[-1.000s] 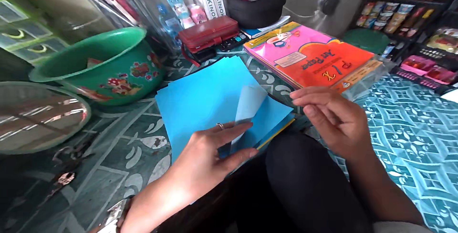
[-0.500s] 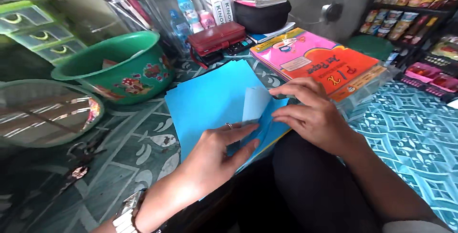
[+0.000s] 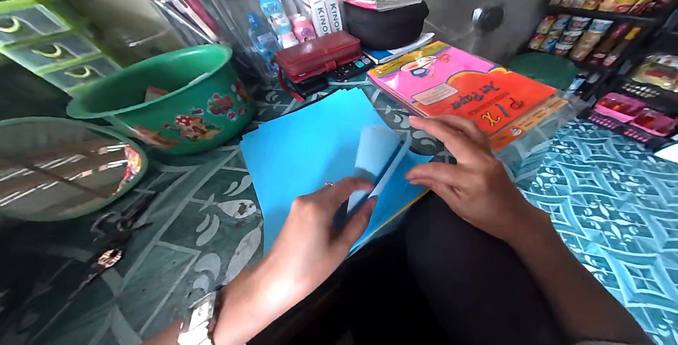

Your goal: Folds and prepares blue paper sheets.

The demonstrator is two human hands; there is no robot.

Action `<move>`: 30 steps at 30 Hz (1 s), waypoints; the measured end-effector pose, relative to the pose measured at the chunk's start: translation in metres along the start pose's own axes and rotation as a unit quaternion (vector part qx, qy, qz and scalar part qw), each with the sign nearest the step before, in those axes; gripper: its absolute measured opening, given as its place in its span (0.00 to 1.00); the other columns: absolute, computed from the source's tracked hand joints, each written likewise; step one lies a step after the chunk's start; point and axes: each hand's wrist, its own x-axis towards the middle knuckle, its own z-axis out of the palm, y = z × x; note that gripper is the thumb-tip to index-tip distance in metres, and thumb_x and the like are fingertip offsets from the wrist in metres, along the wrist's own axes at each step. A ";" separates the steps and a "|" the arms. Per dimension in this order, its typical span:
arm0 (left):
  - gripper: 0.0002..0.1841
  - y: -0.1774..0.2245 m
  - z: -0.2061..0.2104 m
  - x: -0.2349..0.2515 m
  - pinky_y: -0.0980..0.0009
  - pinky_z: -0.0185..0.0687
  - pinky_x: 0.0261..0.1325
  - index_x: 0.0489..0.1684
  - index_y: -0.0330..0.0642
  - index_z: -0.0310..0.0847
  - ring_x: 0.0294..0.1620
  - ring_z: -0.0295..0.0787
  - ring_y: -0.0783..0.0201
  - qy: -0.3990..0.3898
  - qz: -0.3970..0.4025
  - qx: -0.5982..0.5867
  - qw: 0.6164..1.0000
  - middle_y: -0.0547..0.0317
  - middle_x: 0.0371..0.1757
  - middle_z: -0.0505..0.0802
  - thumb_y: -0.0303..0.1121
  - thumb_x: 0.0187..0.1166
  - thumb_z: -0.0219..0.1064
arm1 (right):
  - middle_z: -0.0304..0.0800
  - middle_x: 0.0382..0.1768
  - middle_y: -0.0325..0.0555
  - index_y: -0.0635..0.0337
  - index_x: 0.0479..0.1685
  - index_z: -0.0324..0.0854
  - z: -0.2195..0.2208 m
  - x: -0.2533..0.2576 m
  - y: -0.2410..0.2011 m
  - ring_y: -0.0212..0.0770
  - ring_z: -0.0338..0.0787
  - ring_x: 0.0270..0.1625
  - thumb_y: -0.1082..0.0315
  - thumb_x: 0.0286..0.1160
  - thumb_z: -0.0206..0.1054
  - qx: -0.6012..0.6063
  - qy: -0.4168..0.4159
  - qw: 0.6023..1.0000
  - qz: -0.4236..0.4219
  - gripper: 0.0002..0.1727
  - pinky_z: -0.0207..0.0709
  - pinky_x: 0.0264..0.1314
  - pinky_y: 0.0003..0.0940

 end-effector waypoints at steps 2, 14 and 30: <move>0.18 0.001 0.000 0.000 0.81 0.85 0.42 0.71 0.45 0.81 0.33 0.88 0.78 -0.011 0.035 0.025 0.999 0.62 0.35 0.92 0.36 0.86 0.59 | 0.83 0.74 0.53 0.51 0.36 0.94 0.000 0.000 -0.001 0.55 0.74 0.82 0.60 0.81 0.68 -0.004 -0.001 1.000 0.005 0.11 0.67 0.79 0.54; 0.15 0.003 0.000 0.000 0.78 0.85 0.60 0.52 0.44 0.94 0.55 0.93 0.73 -0.015 0.058 0.035 0.998 0.58 0.49 0.97 0.42 0.82 0.65 | 0.86 0.69 0.51 0.52 0.36 0.94 0.007 0.002 0.000 0.56 0.74 0.80 0.61 0.80 0.69 -0.013 0.014 1.000 0.001 0.10 0.64 0.80 0.55; 0.11 0.002 0.002 -0.001 0.87 0.76 0.34 0.43 0.43 0.88 0.29 0.81 0.84 0.005 0.011 -0.008 1.000 0.66 0.29 0.89 0.40 0.81 0.65 | 0.78 0.79 0.55 0.49 0.36 0.95 0.008 0.001 0.002 0.59 0.63 0.89 0.58 0.80 0.69 0.013 0.008 1.000 0.004 0.11 0.58 0.84 0.59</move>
